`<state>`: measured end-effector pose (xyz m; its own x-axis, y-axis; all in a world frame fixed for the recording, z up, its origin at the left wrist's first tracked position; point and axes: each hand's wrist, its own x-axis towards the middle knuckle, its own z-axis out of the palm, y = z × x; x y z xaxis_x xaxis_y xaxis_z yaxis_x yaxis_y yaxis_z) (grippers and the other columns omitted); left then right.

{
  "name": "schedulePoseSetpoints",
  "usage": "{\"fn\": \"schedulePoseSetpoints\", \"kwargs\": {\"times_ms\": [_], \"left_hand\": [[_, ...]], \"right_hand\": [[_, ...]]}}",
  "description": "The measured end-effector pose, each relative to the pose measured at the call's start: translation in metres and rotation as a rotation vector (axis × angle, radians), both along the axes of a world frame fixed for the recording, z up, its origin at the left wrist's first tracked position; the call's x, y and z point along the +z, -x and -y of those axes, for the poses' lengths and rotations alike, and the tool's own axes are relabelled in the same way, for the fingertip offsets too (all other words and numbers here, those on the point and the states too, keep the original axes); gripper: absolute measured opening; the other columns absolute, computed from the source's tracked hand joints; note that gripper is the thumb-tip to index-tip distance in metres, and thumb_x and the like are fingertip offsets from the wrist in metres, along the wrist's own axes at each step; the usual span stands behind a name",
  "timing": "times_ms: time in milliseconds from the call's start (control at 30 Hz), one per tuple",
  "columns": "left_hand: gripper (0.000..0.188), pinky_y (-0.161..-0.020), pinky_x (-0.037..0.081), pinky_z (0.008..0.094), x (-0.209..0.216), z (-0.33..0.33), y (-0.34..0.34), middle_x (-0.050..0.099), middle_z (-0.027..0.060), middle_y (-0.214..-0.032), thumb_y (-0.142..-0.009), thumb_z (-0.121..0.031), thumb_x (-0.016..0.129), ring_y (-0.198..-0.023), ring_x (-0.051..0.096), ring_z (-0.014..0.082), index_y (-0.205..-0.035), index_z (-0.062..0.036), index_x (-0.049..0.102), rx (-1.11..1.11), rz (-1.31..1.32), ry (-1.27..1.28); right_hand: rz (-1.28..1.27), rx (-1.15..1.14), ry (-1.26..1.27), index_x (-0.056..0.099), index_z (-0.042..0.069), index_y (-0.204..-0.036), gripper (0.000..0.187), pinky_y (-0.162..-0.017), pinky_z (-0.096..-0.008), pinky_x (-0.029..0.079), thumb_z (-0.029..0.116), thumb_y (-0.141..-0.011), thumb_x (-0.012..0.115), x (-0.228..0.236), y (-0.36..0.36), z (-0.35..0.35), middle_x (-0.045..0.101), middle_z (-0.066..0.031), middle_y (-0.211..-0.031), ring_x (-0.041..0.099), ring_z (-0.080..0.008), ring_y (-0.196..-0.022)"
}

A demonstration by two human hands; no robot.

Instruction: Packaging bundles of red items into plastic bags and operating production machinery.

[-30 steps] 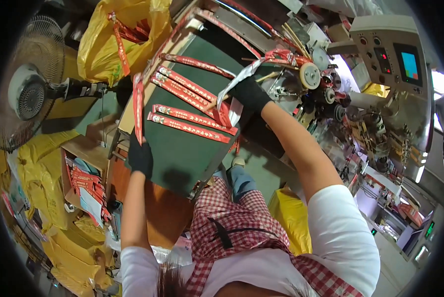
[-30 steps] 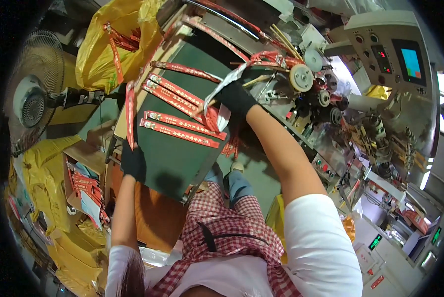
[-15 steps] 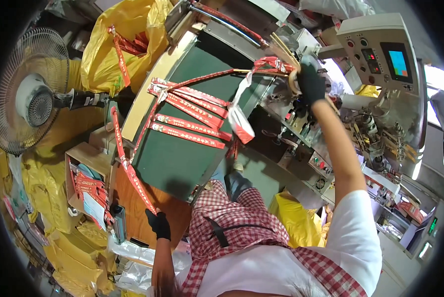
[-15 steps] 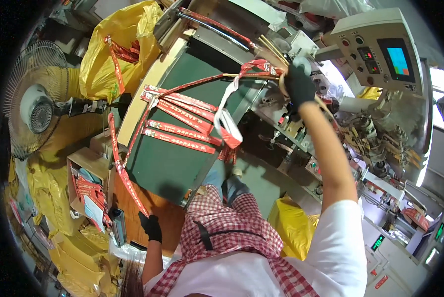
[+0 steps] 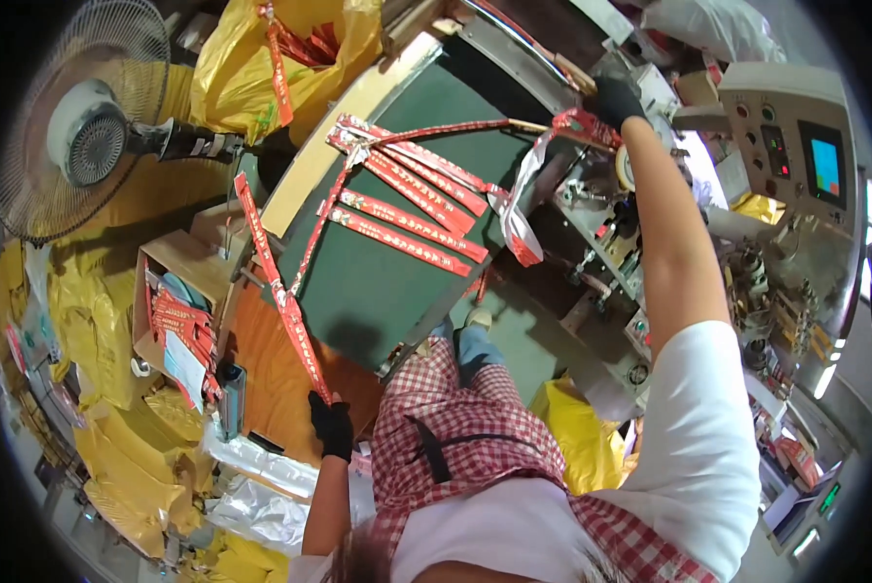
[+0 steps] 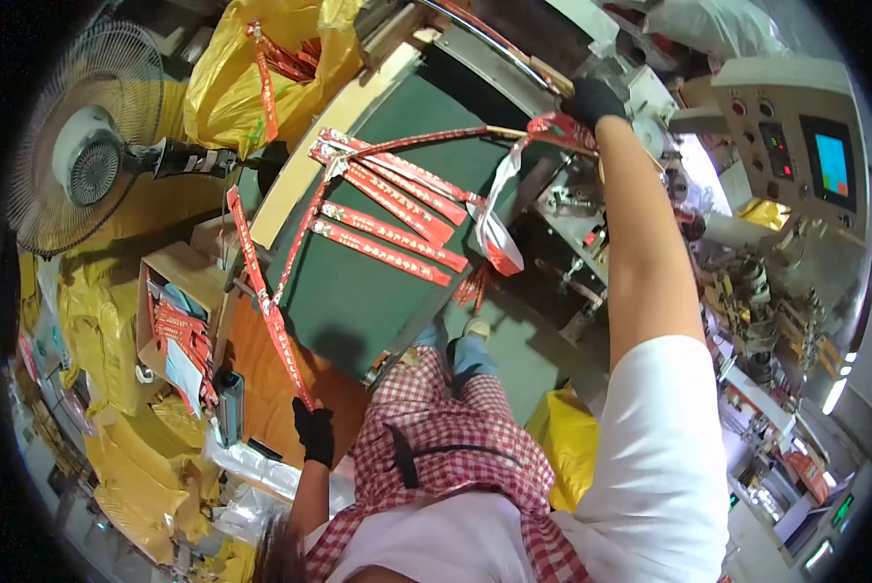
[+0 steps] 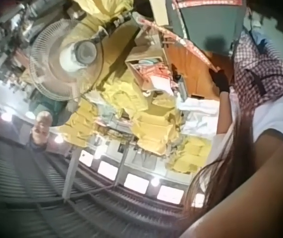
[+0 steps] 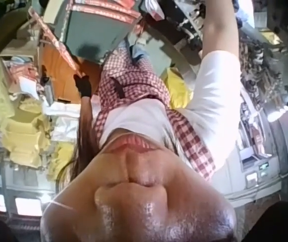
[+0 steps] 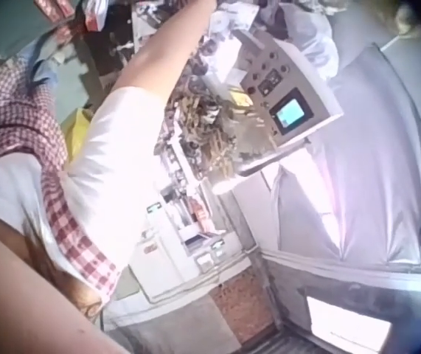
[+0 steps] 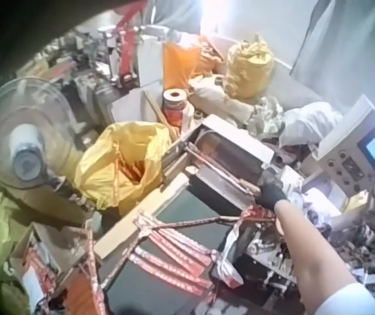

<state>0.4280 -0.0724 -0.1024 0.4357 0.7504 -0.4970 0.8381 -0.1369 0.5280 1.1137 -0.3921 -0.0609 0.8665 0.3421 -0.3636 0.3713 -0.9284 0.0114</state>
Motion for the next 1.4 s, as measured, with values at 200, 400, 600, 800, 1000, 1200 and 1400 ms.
{"fn": "schedulePoseSetpoints", "kwargs": {"times_ms": [200,400,600,800,1000,1200,1400], "left_hand": [[0.033,-0.059,0.047,0.0265,0.009,0.004,-0.01,0.048,0.0082,-0.09,-0.092,-0.018,0.055,-0.068,0.053,0.0126,-0.115,0.0018,0.043,-0.005,0.014,0.097],[0.059,-0.071,0.052,0.0304,0.031,0.0,-0.016,0.054,0.0214,-0.115,-0.092,-0.028,0.055,-0.089,0.061,0.0228,-0.134,0.0077,0.032,0.042,-0.111,0.213],[0.059,-0.091,0.043,0.0399,0.038,0.015,-0.024,0.052,0.0278,-0.12,-0.09,-0.031,0.056,-0.108,0.054,0.0372,-0.129,0.0093,0.038,-0.068,-0.116,0.15],[0.057,-0.088,0.046,0.0432,0.085,0.02,-0.026,0.055,0.0283,-0.114,-0.084,-0.032,0.06,-0.104,0.057,0.0391,-0.122,0.0073,0.047,-0.242,-0.416,0.204],[0.042,-0.075,0.049,0.0344,0.031,0.009,-0.027,0.057,0.0085,-0.097,-0.081,-0.016,0.06,-0.083,0.06,0.0209,-0.118,-0.0016,0.048,-0.279,0.17,0.571],[0.041,-0.082,0.047,0.0334,0.058,0.009,-0.122,0.054,0.0037,-0.098,-0.081,-0.002,0.054,-0.09,0.056,0.0152,-0.121,-0.0031,0.045,0.117,0.345,1.245],[0.058,-0.066,0.049,0.0233,0.081,0.005,-0.114,0.051,0.0029,-0.103,-0.081,-0.002,0.059,-0.079,0.053,0.01,-0.133,-0.0034,0.033,-0.018,0.47,1.229]], "right_hand": [[0.263,0.045,-0.083,0.064,0.014,-0.108,0.028,-0.077,-0.0455,0.049,0.021,-0.083,0.055,-0.009,0.004,0.009,0.063,-0.0188,-0.097,0.062,-0.0362,-0.089],[0.476,0.584,-0.674,0.055,0.007,-0.083,0.008,-0.058,-0.0448,0.047,0.008,-0.08,0.048,0.067,0.067,-0.238,0.06,-0.0168,-0.067,0.061,-0.0343,-0.065],[-0.09,0.18,-0.587,0.054,0.009,-0.11,0.034,-0.073,-0.0457,0.048,0.027,-0.082,0.058,-0.01,0.13,-0.246,0.061,-0.0201,-0.087,0.061,-0.0376,-0.084],[-0.052,0.109,-0.248,0.061,0.012,-0.095,0.018,-0.076,-0.0454,0.05,0.021,-0.08,0.059,-0.072,0.166,-0.208,0.06,-0.0188,-0.098,0.062,-0.0361,-0.087],[-0.304,0.262,-0.76,0.06,0.009,-0.1,0.023,-0.072,-0.0439,0.048,0.019,-0.08,0.06,-0.008,0.276,-0.272,0.061,-0.0161,-0.095,0.061,-0.0346,-0.086],[-0.465,-0.038,-1.134,0.059,0.003,-0.101,0.028,-0.066,-0.0346,0.049,0.024,-0.083,0.061,0.041,0.328,-0.261,0.063,-0.0101,-0.076,0.063,-0.0218,-0.07],[-0.872,-0.72,-1.232,0.054,0.007,-0.075,0.025,-0.044,-0.0228,0.03,0.028,-0.085,0.065,0.113,0.295,-0.18,0.047,0.0024,-0.059,0.04,-0.0067,-0.048]]}}
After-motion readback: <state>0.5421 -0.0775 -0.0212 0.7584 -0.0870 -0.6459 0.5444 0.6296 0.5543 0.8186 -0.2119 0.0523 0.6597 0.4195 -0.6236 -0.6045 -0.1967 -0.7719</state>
